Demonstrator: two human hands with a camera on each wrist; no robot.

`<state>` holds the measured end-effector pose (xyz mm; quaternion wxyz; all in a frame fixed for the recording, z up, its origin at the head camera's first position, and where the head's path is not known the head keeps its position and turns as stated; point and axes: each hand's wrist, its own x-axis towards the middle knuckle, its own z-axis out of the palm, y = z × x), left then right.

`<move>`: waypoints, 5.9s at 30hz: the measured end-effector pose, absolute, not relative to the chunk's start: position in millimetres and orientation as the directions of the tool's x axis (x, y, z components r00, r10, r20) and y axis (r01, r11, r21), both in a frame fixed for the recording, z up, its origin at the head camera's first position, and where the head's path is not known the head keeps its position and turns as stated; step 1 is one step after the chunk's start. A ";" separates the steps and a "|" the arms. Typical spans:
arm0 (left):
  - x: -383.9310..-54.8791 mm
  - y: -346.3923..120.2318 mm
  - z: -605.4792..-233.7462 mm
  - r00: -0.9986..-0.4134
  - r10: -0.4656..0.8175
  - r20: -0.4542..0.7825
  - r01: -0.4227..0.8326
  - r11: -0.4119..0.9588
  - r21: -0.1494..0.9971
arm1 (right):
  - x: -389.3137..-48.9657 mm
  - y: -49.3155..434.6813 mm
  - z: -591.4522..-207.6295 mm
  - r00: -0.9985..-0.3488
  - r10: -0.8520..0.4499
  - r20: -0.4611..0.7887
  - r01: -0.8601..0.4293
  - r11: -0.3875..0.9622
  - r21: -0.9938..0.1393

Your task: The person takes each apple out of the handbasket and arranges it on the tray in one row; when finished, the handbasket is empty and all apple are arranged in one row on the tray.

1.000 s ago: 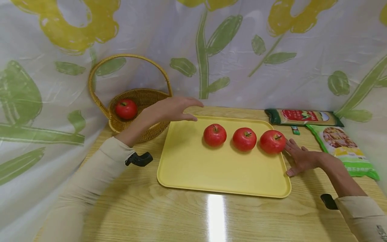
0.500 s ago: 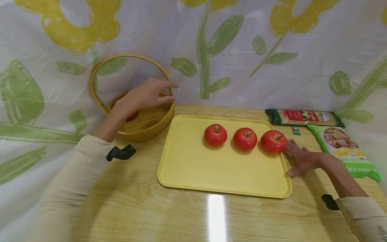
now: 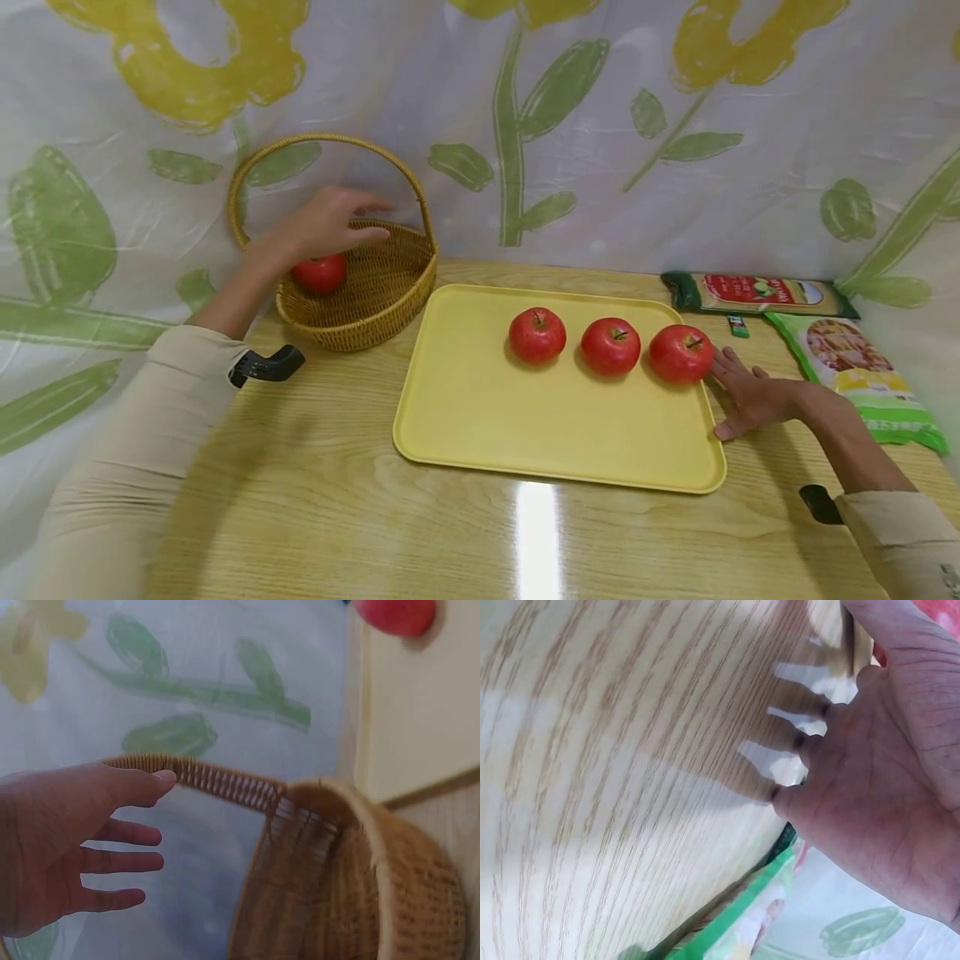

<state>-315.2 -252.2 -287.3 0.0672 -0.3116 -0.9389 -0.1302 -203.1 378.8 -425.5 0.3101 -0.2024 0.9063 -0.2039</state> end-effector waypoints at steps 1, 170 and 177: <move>-315.5 -256.1 -287.9 -0.802 0.561 0.206 0.595 0.779 0.198 | -202.9 378.8 -425.5 -0.726 -0.494 -0.479 -0.242 0.835 -0.494; -266.3 -146.7 -380.4 -0.769 0.626 -0.129 0.554 0.753 0.355 | -204.6 398.3 -442.5 -0.734 -0.512 -0.446 -0.218 0.800 -0.560; -265.1 -145.6 -380.3 -0.768 0.628 -0.124 0.557 0.752 0.353 | -200.0 398.5 -437.3 -0.738 -0.518 -0.432 -0.221 0.791 -0.571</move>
